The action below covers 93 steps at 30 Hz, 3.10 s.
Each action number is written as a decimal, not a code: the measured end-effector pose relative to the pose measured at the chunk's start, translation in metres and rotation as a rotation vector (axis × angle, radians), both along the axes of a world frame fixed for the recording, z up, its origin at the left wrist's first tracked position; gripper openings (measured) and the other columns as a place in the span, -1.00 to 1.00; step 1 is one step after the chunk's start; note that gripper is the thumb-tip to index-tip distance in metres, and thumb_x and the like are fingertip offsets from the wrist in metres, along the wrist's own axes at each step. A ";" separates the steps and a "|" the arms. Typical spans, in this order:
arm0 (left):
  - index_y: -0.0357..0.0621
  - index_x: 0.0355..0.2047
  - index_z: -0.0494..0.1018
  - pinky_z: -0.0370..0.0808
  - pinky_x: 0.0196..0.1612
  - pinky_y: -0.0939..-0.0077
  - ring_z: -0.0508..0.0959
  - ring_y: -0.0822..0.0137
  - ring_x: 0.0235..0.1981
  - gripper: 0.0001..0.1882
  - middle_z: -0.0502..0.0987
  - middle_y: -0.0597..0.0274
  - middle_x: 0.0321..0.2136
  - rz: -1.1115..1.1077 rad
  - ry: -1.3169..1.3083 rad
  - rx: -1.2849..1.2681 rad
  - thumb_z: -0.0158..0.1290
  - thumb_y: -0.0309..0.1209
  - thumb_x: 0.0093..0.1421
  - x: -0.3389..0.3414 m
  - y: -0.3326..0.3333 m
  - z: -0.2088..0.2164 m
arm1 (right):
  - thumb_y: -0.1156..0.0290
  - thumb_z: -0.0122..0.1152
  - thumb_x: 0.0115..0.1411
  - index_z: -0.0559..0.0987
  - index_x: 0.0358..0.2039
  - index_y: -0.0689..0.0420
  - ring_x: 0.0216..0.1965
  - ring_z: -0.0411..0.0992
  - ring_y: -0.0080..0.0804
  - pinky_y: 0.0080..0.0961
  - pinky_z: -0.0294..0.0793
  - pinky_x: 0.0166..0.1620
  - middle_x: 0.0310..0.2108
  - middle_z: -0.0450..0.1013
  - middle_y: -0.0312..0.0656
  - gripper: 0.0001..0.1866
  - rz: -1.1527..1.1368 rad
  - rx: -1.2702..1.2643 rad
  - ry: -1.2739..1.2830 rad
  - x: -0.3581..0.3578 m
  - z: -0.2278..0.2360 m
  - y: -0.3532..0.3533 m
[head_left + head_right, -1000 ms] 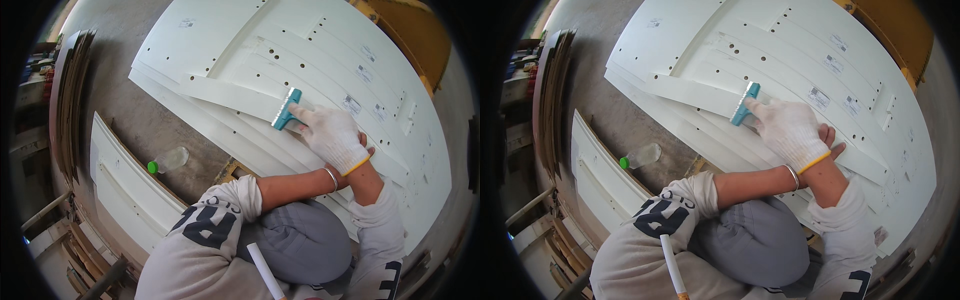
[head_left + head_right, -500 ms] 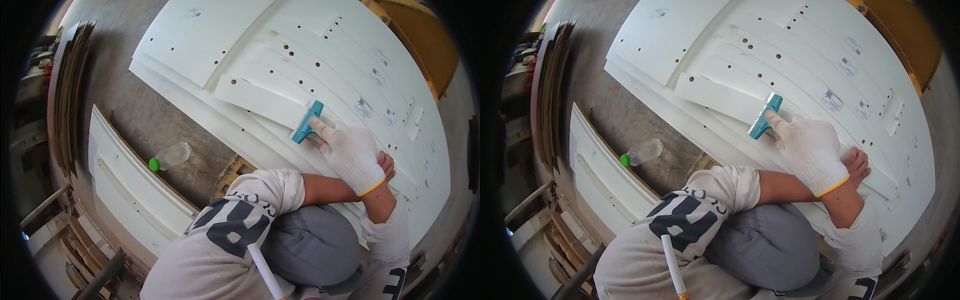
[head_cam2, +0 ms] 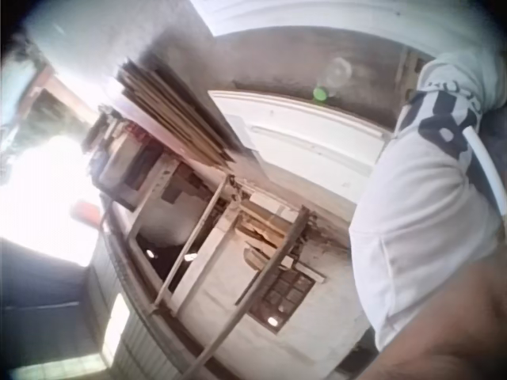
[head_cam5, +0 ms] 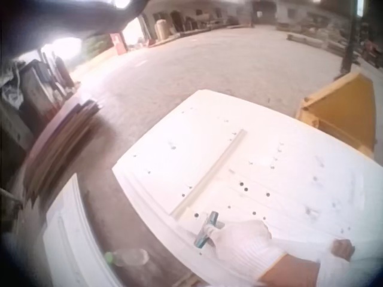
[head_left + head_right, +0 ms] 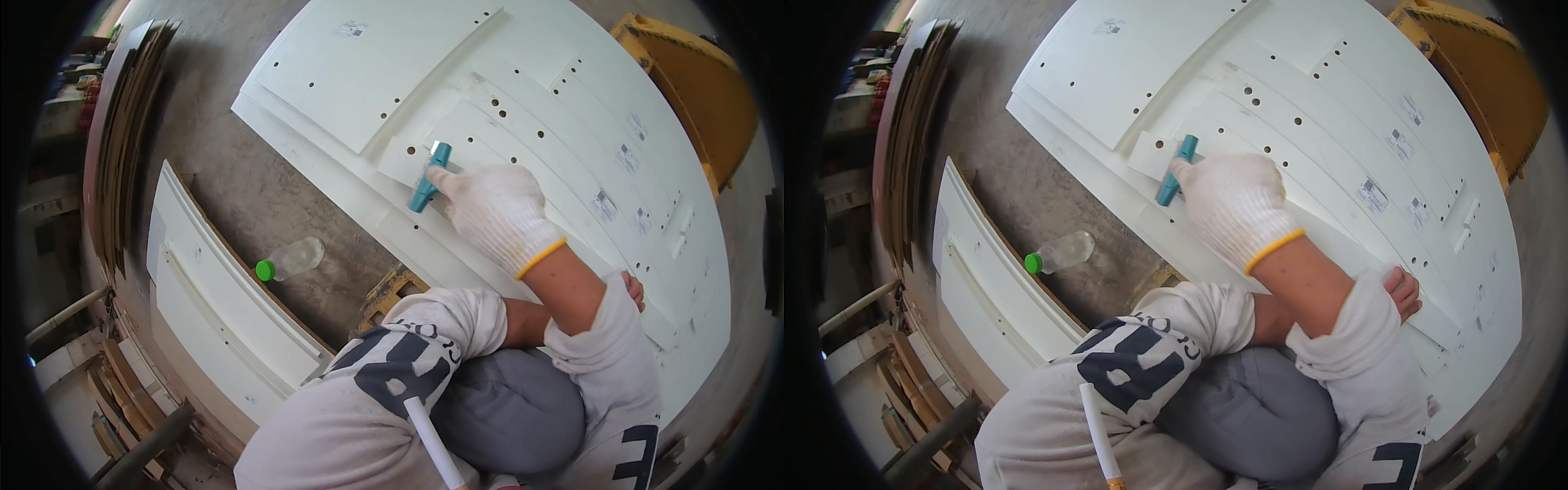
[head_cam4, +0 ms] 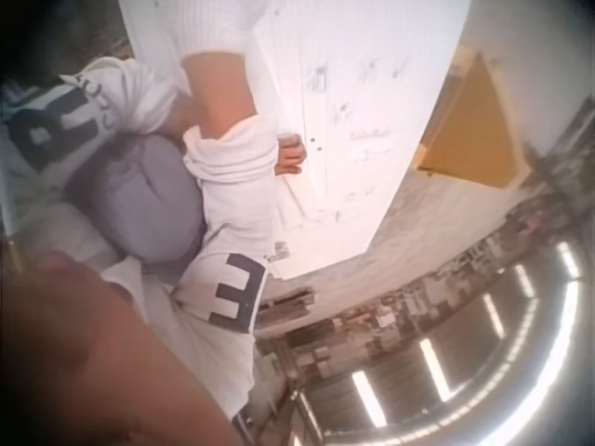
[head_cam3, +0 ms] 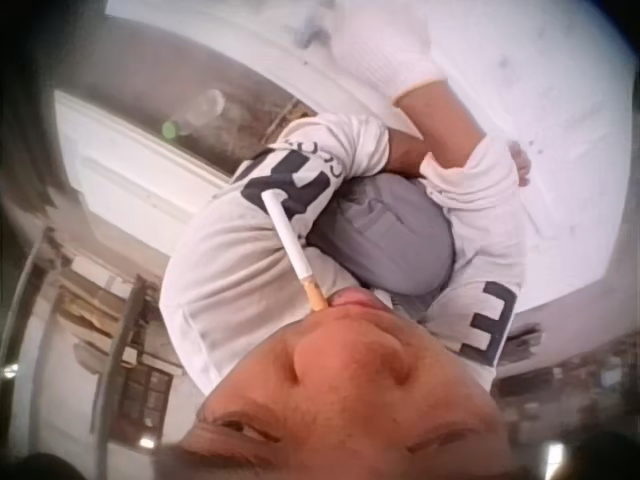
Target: The person sits on the floor and uses a scraper to remove stickers from white flat-pack panels. They repeatedly scrape the surface of each panel and peel off the removed sticker pieces by hand.
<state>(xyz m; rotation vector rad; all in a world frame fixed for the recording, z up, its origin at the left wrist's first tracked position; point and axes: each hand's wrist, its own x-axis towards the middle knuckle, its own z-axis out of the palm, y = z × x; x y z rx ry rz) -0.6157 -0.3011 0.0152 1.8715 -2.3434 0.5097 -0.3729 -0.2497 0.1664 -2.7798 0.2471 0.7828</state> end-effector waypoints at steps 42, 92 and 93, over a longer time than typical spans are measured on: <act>-0.21 0.12 0.49 0.26 0.31 -0.17 0.39 -0.02 0.20 -0.60 0.48 -0.07 0.07 0.006 0.353 0.003 0.02 -0.31 0.34 -0.030 -0.009 -0.015 | 0.20 -0.10 0.49 0.36 0.36 0.20 -0.08 0.67 -0.07 -0.09 0.66 -0.05 -0.11 0.65 -0.01 -0.46 -0.228 0.032 0.006 0.051 -0.020 0.036; -0.13 0.38 0.28 0.46 0.16 0.17 0.50 0.08 0.11 -0.17 0.50 0.09 0.11 -0.349 0.361 0.546 0.35 -0.20 0.16 0.103 0.089 0.078 | 0.55 0.08 0.34 0.60 0.07 0.24 -0.45 0.53 -0.52 -0.47 0.60 -0.38 -0.22 0.61 -0.23 -0.68 -2.203 0.610 -1.432 -0.571 -0.104 0.063; -0.14 0.40 0.25 0.44 0.21 0.17 0.49 0.08 0.14 -0.12 0.48 0.09 0.13 -0.339 0.357 0.567 0.37 -0.22 0.12 0.106 0.093 0.080 | 0.56 0.08 0.34 0.60 0.07 0.24 -0.44 0.53 -0.52 -0.47 0.60 -0.38 -0.22 0.61 -0.23 -0.68 -2.196 0.607 -1.429 -0.574 -0.102 0.064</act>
